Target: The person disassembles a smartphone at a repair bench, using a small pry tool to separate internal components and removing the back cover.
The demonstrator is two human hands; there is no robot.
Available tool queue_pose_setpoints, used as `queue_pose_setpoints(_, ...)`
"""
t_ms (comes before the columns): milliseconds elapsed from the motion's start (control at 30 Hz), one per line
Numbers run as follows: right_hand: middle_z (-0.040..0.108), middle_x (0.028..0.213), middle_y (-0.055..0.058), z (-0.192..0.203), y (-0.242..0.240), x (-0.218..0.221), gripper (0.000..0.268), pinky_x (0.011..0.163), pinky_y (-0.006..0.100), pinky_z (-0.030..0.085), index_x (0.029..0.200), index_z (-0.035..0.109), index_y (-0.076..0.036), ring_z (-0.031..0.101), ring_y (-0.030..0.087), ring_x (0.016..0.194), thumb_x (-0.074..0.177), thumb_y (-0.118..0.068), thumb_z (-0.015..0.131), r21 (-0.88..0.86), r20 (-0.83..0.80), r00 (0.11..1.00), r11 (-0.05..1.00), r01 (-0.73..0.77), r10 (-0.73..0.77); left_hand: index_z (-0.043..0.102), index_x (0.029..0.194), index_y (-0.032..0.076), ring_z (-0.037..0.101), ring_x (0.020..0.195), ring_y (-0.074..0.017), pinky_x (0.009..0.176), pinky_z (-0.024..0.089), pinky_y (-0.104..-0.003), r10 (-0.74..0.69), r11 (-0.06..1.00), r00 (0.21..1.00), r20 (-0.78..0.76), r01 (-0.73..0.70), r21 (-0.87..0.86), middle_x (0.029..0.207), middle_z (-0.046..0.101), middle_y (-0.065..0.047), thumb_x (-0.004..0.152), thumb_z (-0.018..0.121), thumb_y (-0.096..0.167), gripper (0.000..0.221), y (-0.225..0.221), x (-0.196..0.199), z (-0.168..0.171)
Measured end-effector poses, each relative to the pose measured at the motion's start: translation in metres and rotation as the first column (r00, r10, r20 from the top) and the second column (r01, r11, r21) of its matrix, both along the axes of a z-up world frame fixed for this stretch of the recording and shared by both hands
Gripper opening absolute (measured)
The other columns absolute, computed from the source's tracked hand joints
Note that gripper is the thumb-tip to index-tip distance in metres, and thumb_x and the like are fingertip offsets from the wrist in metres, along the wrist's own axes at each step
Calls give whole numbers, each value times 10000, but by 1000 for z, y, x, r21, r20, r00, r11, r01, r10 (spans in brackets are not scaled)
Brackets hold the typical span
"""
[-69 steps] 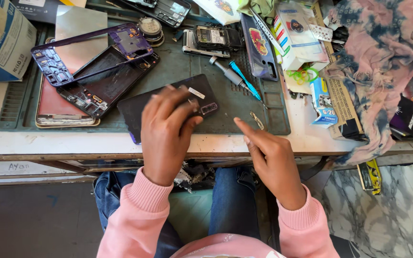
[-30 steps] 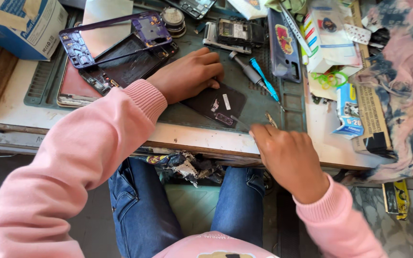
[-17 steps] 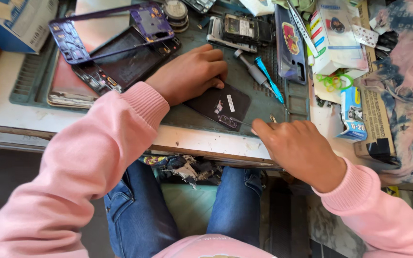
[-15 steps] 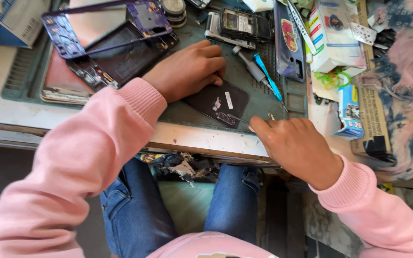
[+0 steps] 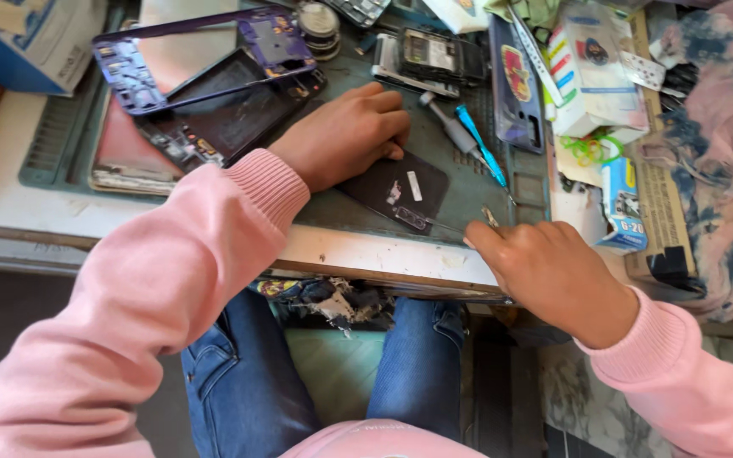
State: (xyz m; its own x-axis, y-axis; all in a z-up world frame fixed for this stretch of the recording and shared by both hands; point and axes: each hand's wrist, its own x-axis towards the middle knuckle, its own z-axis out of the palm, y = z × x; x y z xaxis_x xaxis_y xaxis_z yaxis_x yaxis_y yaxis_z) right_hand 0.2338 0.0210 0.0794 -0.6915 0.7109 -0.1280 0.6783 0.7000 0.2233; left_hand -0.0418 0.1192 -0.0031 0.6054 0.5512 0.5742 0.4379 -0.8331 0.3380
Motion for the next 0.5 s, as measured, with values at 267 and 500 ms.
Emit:
queue_pose_setpoints(267, 632, 572, 148, -4, 10, -4, 77, 493, 486, 502, 910, 584, -105, 664, 359, 549, 928, -172, 618, -43, -62, 998, 999, -18, 15, 650, 907, 57, 582, 992, -343, 872, 492, -436, 23, 998, 1000, 17, -22, -57, 970, 621, -106, 898, 726, 157, 126, -3, -1, 0)
queue_pose_setpoints(500, 652, 614, 123, -13, 16, -18, 126, 520, 480, 518, 956, 598, -86, 668, 356, 564, 832, -70, 617, -41, -101, 993, 997, -68, 63, 631, 908, 37, 582, 995, -342, 876, 489, -442, 78, 996, 997, -12, -78, -46, 985, 616, -111, 898, 718, 164, 154, -7, 2, 2)
